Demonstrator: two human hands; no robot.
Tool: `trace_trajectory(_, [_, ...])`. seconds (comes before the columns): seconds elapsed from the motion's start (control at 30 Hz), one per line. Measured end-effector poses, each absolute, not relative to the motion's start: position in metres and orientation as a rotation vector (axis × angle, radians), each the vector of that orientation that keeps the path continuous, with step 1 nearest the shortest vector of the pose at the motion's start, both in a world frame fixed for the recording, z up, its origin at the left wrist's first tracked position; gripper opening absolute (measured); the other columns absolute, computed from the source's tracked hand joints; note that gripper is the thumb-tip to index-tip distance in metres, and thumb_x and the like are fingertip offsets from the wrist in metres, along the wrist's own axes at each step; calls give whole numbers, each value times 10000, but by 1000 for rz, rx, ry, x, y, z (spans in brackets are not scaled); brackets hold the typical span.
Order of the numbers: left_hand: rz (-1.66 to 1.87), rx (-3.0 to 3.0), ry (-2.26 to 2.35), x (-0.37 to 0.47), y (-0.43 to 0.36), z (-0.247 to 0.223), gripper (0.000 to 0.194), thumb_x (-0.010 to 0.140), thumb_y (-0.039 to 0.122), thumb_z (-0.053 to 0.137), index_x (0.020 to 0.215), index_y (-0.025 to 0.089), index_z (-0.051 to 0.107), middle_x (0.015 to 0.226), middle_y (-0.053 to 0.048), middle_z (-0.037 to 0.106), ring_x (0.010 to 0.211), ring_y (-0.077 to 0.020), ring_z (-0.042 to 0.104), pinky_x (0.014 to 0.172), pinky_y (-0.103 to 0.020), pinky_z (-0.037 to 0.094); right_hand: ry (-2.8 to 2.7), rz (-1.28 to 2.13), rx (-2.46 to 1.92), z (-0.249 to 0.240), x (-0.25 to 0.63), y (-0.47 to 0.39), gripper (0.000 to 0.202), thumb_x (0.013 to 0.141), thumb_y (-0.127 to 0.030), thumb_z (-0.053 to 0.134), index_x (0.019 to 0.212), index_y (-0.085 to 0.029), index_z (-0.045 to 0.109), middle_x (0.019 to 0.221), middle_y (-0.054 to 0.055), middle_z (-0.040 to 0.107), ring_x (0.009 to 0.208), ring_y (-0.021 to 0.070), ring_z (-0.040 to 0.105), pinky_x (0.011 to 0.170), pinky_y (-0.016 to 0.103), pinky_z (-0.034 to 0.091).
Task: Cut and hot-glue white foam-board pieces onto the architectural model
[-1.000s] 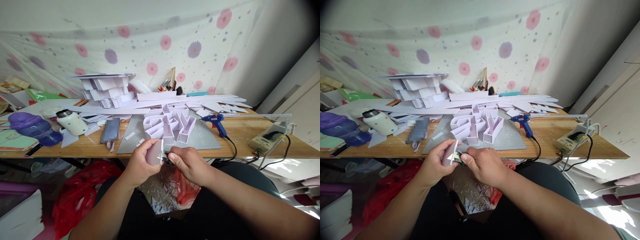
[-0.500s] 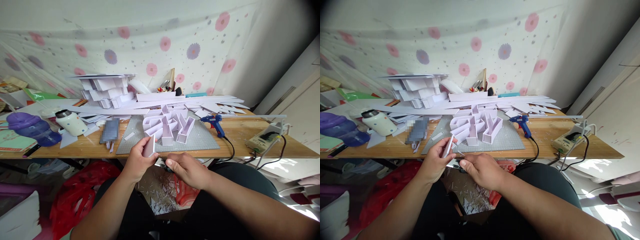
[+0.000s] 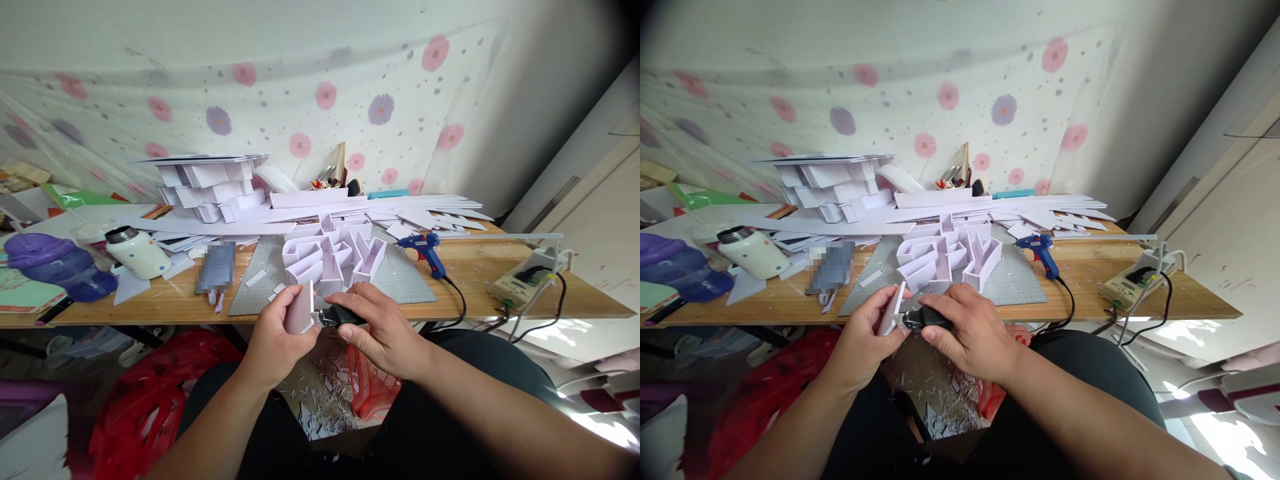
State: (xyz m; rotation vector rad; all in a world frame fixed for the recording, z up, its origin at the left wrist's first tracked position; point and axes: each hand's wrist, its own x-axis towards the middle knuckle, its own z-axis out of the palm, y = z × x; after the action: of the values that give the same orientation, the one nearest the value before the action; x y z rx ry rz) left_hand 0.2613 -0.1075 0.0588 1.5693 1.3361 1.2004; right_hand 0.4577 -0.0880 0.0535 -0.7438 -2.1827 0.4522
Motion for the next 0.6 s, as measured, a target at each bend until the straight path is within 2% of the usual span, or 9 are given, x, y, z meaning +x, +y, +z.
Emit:
trace_trajectory(0.27, [1180, 1665, 1362, 263, -113, 66, 382, 648, 177, 636, 1027, 187, 591, 947, -26, 655, 880, -207, 616, 776, -292, 471, -2188, 498, -695, 55, 460, -89, 375, 950, -454, 450, 1199, -209, 585, 862, 62, 548, 776, 207, 520, 689, 353, 434])
trace_trajectory(0.6, [1166, 1684, 1367, 259, -117, 63, 388, 678, 207, 640, 1057, 172, 569, 963, -38, 638, 891, -203, 606, 806, -297, 467, -2161, 450, -666, 56, 455, -85, 399, 964, -457, 428, 1197, -172, 581, 872, 73, 562, 786, 208, 524, 698, 360, 430])
